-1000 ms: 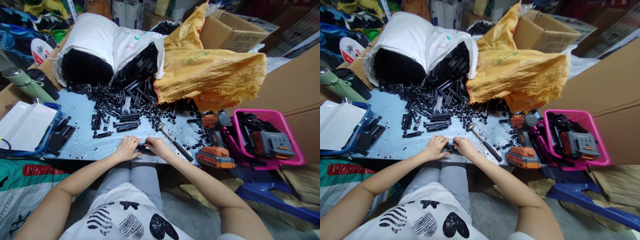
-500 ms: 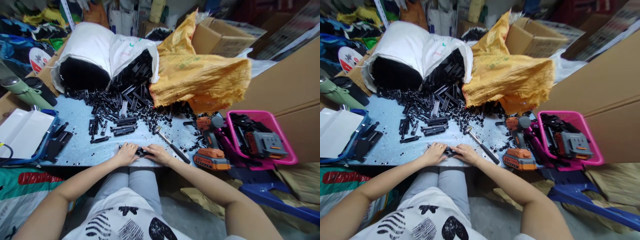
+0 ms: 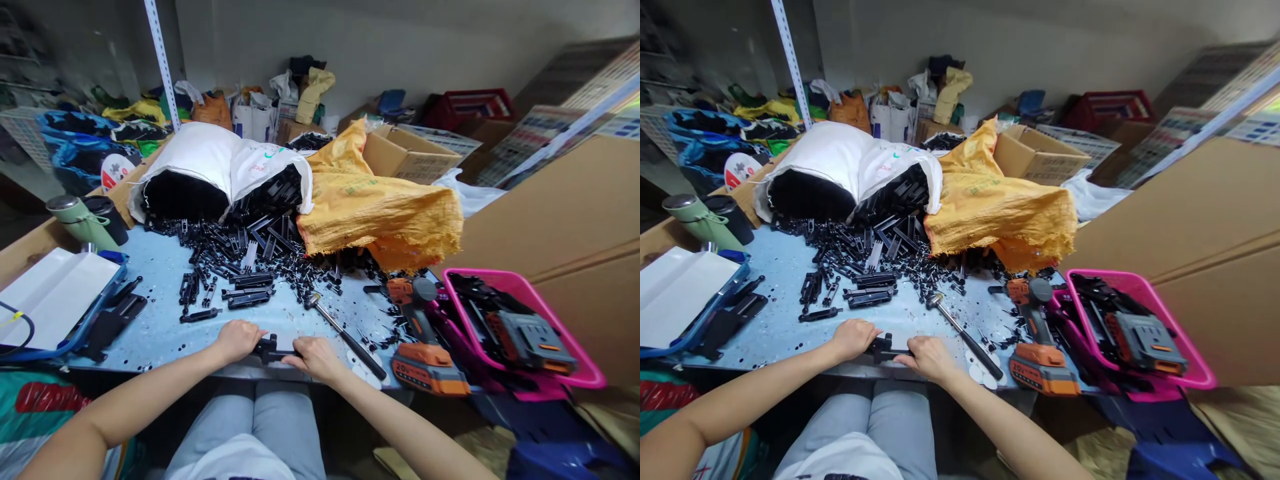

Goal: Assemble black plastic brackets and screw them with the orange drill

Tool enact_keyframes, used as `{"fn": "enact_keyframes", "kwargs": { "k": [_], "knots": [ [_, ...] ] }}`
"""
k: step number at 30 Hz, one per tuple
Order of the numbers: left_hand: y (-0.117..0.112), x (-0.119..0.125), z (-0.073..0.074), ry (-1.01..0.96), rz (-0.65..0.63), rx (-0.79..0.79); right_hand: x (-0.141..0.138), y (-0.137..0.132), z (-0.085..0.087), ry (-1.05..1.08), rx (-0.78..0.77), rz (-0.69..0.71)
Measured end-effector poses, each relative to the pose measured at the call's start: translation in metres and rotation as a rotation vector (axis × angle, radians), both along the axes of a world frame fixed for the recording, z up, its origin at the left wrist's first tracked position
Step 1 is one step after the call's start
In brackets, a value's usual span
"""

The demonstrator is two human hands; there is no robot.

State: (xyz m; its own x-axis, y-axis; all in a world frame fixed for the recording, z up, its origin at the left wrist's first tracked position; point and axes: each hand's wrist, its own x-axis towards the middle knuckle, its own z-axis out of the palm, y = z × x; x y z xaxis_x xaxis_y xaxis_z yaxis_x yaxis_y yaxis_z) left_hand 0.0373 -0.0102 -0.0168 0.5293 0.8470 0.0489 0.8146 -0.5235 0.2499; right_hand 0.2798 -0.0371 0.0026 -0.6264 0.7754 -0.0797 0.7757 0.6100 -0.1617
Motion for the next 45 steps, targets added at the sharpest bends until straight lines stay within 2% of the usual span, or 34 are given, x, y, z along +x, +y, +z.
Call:
{"fn": "enact_keyframes", "kwargs": {
  "k": [2, 4, 6, 8, 9, 11, 13, 15, 17, 19, 21, 23, 24, 26, 29, 33, 38, 42, 45],
  "knots": [
    [-0.001, -0.004, 0.009, 0.035, 0.000, -0.021, -0.004, -0.001, 0.010, -0.039, 0.001, -0.016],
    [-0.007, -0.012, 0.022, -0.006, -0.139, -0.025, -0.004, -0.007, 0.023, 0.053, 0.016, 0.070],
    [-0.022, -0.021, 0.039, -0.162, -0.319, -0.004, -0.006, -0.017, 0.039, 0.252, 0.040, 0.205],
    [-0.045, -0.027, 0.055, -0.406, -0.450, 0.015, -0.014, -0.032, 0.054, 0.484, 0.029, 0.353],
    [-0.058, -0.028, 0.061, -0.532, -0.477, 0.016, -0.020, -0.040, 0.059, 0.589, -0.001, 0.415],
    [-0.080, -0.027, 0.071, -0.724, -0.449, 0.002, -0.035, -0.054, 0.063, 0.763, -0.100, 0.492],
    [-0.092, -0.025, 0.077, -0.789, -0.405, -0.034, -0.047, -0.062, 0.056, 0.888, -0.197, 0.500],
    [-0.089, -0.026, 0.077, -0.744, -0.372, -0.108, -0.051, -0.060, 0.043, 0.952, -0.230, 0.422],
    [-0.073, -0.029, 0.074, -0.625, -0.274, -0.206, -0.047, -0.048, 0.031, 0.898, -0.202, 0.271],
    [-0.051, -0.033, 0.068, -0.471, -0.075, -0.265, -0.041, -0.028, 0.023, 0.681, -0.167, 0.114],
    [-0.030, -0.035, 0.060, -0.305, 0.122, -0.255, -0.039, -0.008, 0.023, 0.348, -0.148, -0.009],
    [-0.016, -0.035, 0.052, -0.159, 0.230, -0.211, -0.043, 0.007, 0.028, 0.060, -0.119, -0.090],
    [-0.012, -0.034, 0.049, -0.108, 0.250, -0.186, -0.048, 0.011, 0.032, -0.018, -0.083, -0.103],
    [-0.009, -0.030, 0.046, -0.062, 0.256, -0.154, -0.059, 0.016, 0.038, -0.044, 0.020, -0.051],
    [-0.011, -0.025, 0.044, -0.069, 0.258, -0.141, -0.072, 0.019, 0.041, -0.017, 0.120, 0.109],
    [-0.016, -0.022, 0.041, -0.061, 0.238, -0.158, -0.076, 0.021, 0.034, -0.001, 0.075, 0.233],
    [-0.017, -0.026, 0.034, -0.030, 0.190, -0.187, -0.061, 0.021, 0.029, 0.097, 0.030, 0.233],
    [-0.019, -0.039, 0.043, -0.124, 0.027, -0.149, -0.028, 0.015, 0.043, 0.083, 0.023, 0.167],
    [-0.034, -0.044, 0.056, -0.277, -0.238, -0.150, -0.014, 0.000, 0.057, 0.281, -0.031, 0.317]
  ]
}}
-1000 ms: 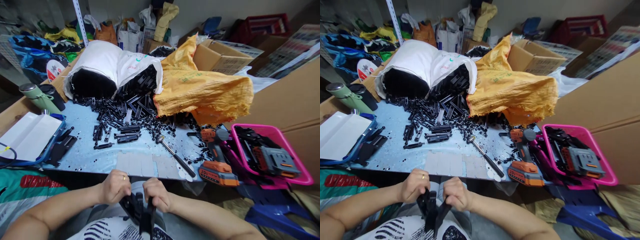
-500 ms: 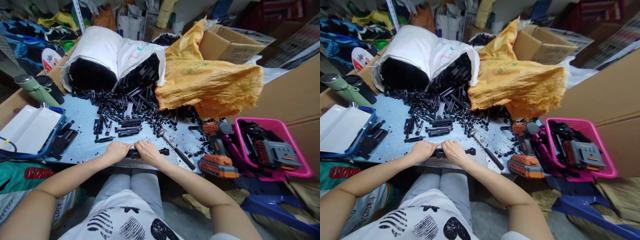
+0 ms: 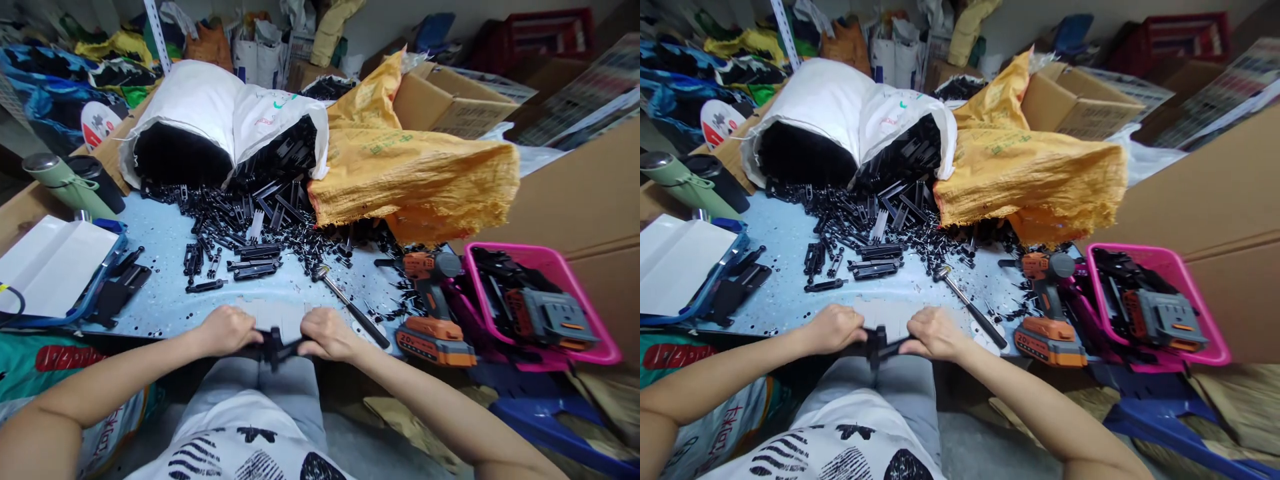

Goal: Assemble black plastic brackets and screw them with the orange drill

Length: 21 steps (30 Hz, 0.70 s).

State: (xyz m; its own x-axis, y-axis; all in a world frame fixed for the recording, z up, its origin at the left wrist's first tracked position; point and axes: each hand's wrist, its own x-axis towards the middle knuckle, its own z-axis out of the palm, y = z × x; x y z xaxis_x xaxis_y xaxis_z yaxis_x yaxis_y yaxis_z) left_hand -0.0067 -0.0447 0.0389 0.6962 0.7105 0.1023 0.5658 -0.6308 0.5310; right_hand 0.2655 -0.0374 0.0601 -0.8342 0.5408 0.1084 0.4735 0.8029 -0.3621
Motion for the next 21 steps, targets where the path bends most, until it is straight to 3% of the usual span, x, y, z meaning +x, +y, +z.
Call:
{"fn": "enact_keyframes", "kwargs": {
  "k": [3, 6, 7, 9, 11, 13, 15, 18, 21],
  "knots": [
    [-0.027, 0.010, 0.010, -0.329, -0.195, 0.016, -0.015, -0.023, 0.006, 0.357, -0.162, 0.176],
    [-0.051, 0.033, 0.011, -0.687, -0.205, 0.029, -0.050, -0.048, -0.005, 0.821, -0.290, 0.254],
    [-0.055, 0.041, 0.009, -0.783, -0.173, 0.061, -0.063, -0.055, -0.013, 0.991, -0.293, 0.207],
    [-0.058, 0.054, 0.002, -0.917, -0.074, 0.175, -0.084, -0.067, -0.034, 1.263, -0.280, -0.033],
    [-0.055, 0.060, -0.009, -0.924, -0.016, 0.279, -0.098, -0.070, -0.056, 1.338, -0.288, -0.306],
    [-0.048, 0.058, -0.021, -0.822, -0.036, 0.384, -0.101, -0.059, -0.075, 1.289, -0.296, -0.395],
    [-0.037, 0.050, -0.036, -0.617, -0.051, 0.547, -0.095, -0.027, -0.085, 1.155, -0.252, -0.358],
    [-0.008, 0.036, -0.060, -0.180, -0.007, 0.726, -0.073, 0.060, -0.080, 0.694, -0.050, -0.332],
    [0.032, 0.026, -0.079, 0.160, 0.043, 0.645, -0.052, 0.162, -0.061, 0.138, 0.187, -0.437]
  ]
}}
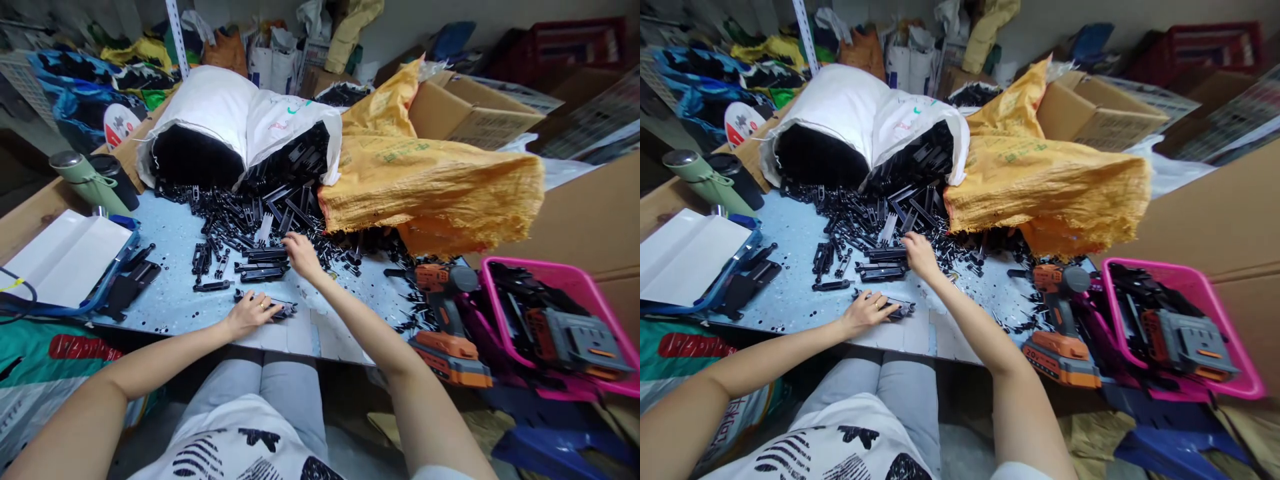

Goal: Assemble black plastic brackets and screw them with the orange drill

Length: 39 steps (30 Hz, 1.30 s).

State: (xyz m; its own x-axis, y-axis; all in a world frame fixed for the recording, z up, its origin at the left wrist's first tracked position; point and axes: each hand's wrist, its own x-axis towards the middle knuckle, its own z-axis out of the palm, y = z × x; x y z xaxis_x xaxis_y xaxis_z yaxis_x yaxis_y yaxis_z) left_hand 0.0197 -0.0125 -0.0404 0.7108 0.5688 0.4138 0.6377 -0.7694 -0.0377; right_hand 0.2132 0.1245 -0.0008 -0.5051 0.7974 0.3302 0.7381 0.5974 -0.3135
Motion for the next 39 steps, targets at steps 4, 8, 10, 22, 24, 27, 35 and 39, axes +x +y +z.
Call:
{"fn": "enact_keyframes", "kwargs": {
  "k": [4, 8, 10, 22, 24, 27, 35, 39],
  "knots": [
    [0.049, -0.003, -0.002, 0.096, 0.198, -0.160, 0.002, 0.092, 0.020, -0.431, 0.093, -0.020],
    [0.074, -0.017, 0.018, 0.035, 0.414, -0.224, -0.005, 0.116, 0.028, -0.500, 0.059, 0.124],
    [0.078, -0.041, 0.027, -0.060, 0.714, -0.252, -0.002, 0.109, 0.032, -0.396, 0.066, 0.146],
    [0.104, -0.152, 0.006, -0.375, 1.348, -0.751, -0.014, -0.052, 0.023, 0.390, -0.535, 0.168],
    [0.100, -0.148, 0.008, -0.407, 1.355, -0.710, -0.012, -0.082, 0.013, 0.194, -0.354, 0.159],
    [0.085, -0.144, 0.012, -0.428, 1.319, -0.615, -0.003, -0.123, -0.007, -0.111, -0.166, 0.123],
    [0.020, -0.083, 0.042, -0.657, 0.847, -0.507, 0.014, -0.159, -0.015, -0.172, -0.294, 0.275],
    [-0.005, -0.045, 0.052, -0.733, 0.595, -0.791, 0.023, -0.149, 0.000, -0.206, -0.344, 0.270]
  ]
}}
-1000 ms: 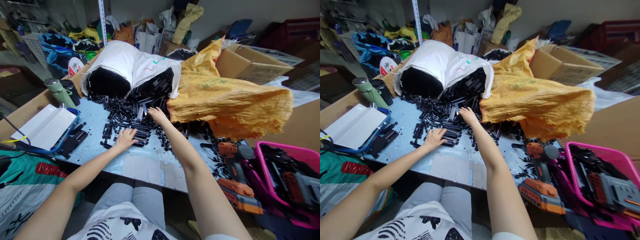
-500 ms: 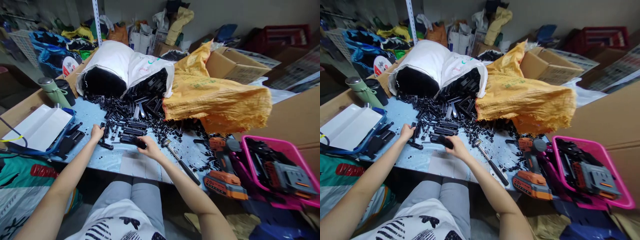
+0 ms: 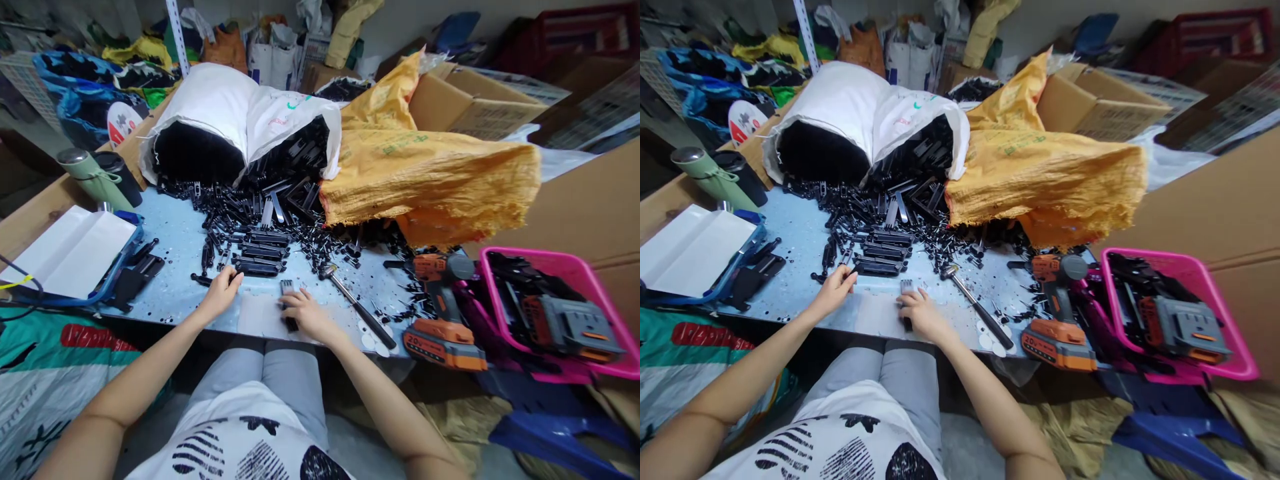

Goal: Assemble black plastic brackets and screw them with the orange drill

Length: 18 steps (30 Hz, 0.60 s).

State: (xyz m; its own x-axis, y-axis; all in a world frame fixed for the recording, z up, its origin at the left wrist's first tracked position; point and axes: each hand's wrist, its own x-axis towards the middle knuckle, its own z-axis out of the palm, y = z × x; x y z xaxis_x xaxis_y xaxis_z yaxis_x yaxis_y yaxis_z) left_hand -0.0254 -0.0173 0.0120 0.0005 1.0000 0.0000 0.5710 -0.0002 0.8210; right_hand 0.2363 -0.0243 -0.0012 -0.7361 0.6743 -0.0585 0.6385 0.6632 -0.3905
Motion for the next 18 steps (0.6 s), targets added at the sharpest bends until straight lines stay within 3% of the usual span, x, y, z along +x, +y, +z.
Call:
{"fn": "enact_keyframes", "kwargs": {
  "k": [4, 6, 8, 11, 13, 15, 18],
  "knots": [
    [-0.017, 0.024, -0.009, -0.159, -0.045, -0.070, -0.006, 0.006, -0.010, -0.020, 0.065, -0.562],
    [-0.022, 0.035, -0.015, -0.238, -0.026, -0.083, -0.016, 0.008, -0.018, 0.065, 0.019, -0.707],
    [-0.026, 0.045, -0.019, -0.303, -0.031, -0.087, -0.025, 0.007, -0.025, 0.304, -0.135, -0.702],
    [-0.030, 0.059, -0.020, -0.340, -0.081, -0.094, -0.037, -0.001, -0.030, 0.775, -0.518, -0.644],
    [-0.032, 0.065, -0.017, -0.321, -0.096, -0.056, -0.040, -0.007, -0.032, 0.972, -0.706, -0.607],
    [-0.034, 0.067, -0.013, -0.244, -0.118, 0.031, -0.037, -0.011, -0.031, 1.032, -0.751, -0.543],
    [-0.035, 0.063, -0.007, -0.109, -0.167, 0.157, -0.024, -0.008, -0.022, 0.907, -0.635, -0.436]
  ]
}}
